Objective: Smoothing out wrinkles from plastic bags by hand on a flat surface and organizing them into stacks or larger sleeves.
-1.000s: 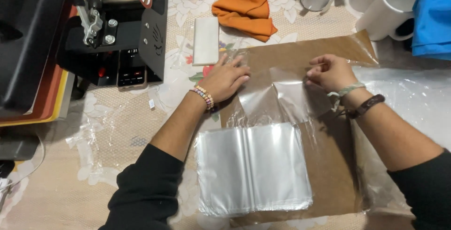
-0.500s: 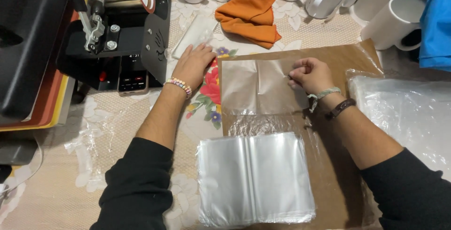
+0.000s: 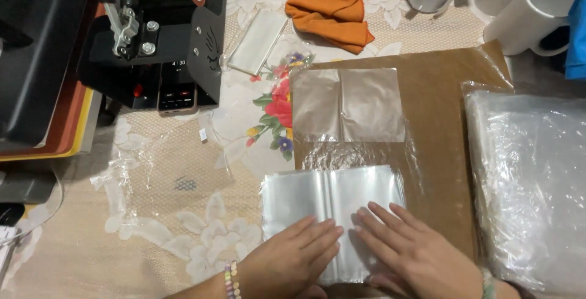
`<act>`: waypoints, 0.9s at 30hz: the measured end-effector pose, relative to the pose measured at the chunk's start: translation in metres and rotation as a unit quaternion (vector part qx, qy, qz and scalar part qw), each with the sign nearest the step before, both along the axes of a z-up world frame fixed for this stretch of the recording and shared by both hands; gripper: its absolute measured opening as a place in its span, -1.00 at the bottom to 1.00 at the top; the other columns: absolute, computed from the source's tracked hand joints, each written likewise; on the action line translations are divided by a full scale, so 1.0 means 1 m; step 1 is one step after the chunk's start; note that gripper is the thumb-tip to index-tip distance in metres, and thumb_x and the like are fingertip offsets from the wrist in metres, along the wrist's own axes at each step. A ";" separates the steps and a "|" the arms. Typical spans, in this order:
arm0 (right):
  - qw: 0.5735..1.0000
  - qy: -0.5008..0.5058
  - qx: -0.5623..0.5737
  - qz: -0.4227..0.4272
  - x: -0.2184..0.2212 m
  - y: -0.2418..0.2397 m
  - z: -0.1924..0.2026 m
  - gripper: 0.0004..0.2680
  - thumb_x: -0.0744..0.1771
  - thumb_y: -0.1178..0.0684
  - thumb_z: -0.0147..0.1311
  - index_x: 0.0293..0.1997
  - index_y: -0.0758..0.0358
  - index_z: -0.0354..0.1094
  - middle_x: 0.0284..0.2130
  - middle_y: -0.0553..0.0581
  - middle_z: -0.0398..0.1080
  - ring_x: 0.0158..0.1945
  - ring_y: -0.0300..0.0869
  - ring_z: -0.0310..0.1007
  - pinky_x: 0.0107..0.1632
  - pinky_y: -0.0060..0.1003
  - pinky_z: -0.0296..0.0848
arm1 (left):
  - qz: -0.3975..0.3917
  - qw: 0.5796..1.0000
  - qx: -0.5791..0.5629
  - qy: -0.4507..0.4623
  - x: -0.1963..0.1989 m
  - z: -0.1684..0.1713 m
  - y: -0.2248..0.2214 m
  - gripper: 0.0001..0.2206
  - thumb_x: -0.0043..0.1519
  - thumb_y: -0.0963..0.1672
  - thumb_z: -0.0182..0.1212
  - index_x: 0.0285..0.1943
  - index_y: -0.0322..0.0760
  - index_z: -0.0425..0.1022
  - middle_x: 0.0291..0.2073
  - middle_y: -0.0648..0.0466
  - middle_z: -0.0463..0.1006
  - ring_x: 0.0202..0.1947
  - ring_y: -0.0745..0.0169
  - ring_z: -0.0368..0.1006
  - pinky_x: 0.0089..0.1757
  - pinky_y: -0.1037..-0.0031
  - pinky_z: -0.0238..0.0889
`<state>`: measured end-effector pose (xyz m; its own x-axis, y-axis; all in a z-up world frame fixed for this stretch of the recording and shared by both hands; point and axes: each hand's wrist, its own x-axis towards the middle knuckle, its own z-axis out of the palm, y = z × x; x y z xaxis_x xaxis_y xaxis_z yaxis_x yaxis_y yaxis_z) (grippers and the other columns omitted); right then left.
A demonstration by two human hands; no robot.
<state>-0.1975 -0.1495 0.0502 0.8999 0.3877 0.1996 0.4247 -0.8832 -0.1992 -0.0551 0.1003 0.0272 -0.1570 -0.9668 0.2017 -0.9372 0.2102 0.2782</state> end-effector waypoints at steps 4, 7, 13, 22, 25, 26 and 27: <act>0.997 -0.046 -0.050 0.036 -0.037 0.012 -0.051 -0.56 0.38 -0.16 0.03 0.32 0.35 0.15 0.32 0.31 0.19 0.39 0.09 0.17 0.34 -0.08 0.21 | 0.067 0.991 0.002 -0.117 -0.025 -0.013 0.016 -0.51 0.33 0.00 0.03 0.29 -0.51 0.38 0.32 -0.31 0.35 0.34 -0.26 0.24 0.27 0.00 0.02; 0.983 -0.071 -0.140 0.100 -0.049 0.013 -0.052 -0.67 0.38 0.15 -0.22 0.30 0.49 0.11 0.27 0.43 0.21 0.30 0.18 0.24 0.32 0.00 0.23 | 0.073 0.990 0.055 -0.111 -0.035 -0.006 0.022 -0.58 0.33 -0.11 -0.11 0.29 -0.56 0.34 0.29 -0.39 0.34 0.29 -0.34 0.26 0.22 -0.02 0.07; 0.976 -0.144 -0.125 0.101 -0.056 0.021 -0.042 -0.72 0.40 0.19 -0.20 0.26 0.42 0.21 0.05 0.30 0.41 0.08 0.02 0.46 0.18 -0.07 0.43 | 0.087 0.978 0.069 -0.174 -0.047 -0.005 0.021 -0.66 0.25 -0.21 0.04 0.19 -0.54 0.41 0.18 -0.41 0.44 0.17 -0.25 0.41 0.04 0.14 0.33; 0.999 -0.045 0.018 -0.014 -0.043 0.035 -0.024 -0.59 0.36 -0.21 0.07 0.20 0.32 0.30 0.14 0.25 0.41 0.16 -0.01 0.44 0.25 -0.07 0.31 | 0.115 0.989 -0.007 -0.089 -0.038 0.014 0.016 -0.85 0.14 -0.30 0.20 -0.39 -0.22 0.40 -0.48 0.04 0.49 -0.48 0.14 0.43 -0.39 0.36 0.34; 0.998 -0.053 0.001 0.013 -0.048 0.010 -0.022 -0.65 0.35 0.14 -0.15 0.32 0.33 0.18 0.18 0.19 0.38 0.22 -0.08 0.42 0.28 -0.12 0.32 | 0.143 0.975 -0.077 0.154 -0.014 0.054 0.011 -0.89 0.20 -0.26 0.16 -0.24 -0.25 0.58 -0.51 0.09 0.61 -0.56 0.18 0.53 -0.52 0.38 0.33; 0.999 -0.050 0.004 0.015 -0.044 0.007 -0.007 -0.65 0.35 0.14 -0.15 0.32 0.33 0.18 0.18 0.19 0.38 0.22 -0.08 0.42 0.28 -0.12 0.32 | 0.146 0.974 -0.074 0.157 -0.005 0.069 0.007 -0.89 0.20 -0.26 0.16 -0.24 -0.25 0.58 -0.51 0.09 0.61 -0.56 0.18 0.53 -0.52 0.38 0.33; 0.998 -0.039 0.042 -0.032 -0.038 0.004 0.007 -0.70 0.34 0.05 -0.04 0.21 0.19 0.30 0.03 0.11 0.48 0.03 -0.08 0.52 0.13 -0.11 0.44 | 0.161 0.959 -0.094 0.215 0.005 0.083 0.003 -0.96 0.19 -0.21 0.26 -0.25 -0.25 0.61 -0.47 0.12 0.66 -0.51 0.28 0.58 -0.43 0.47 0.43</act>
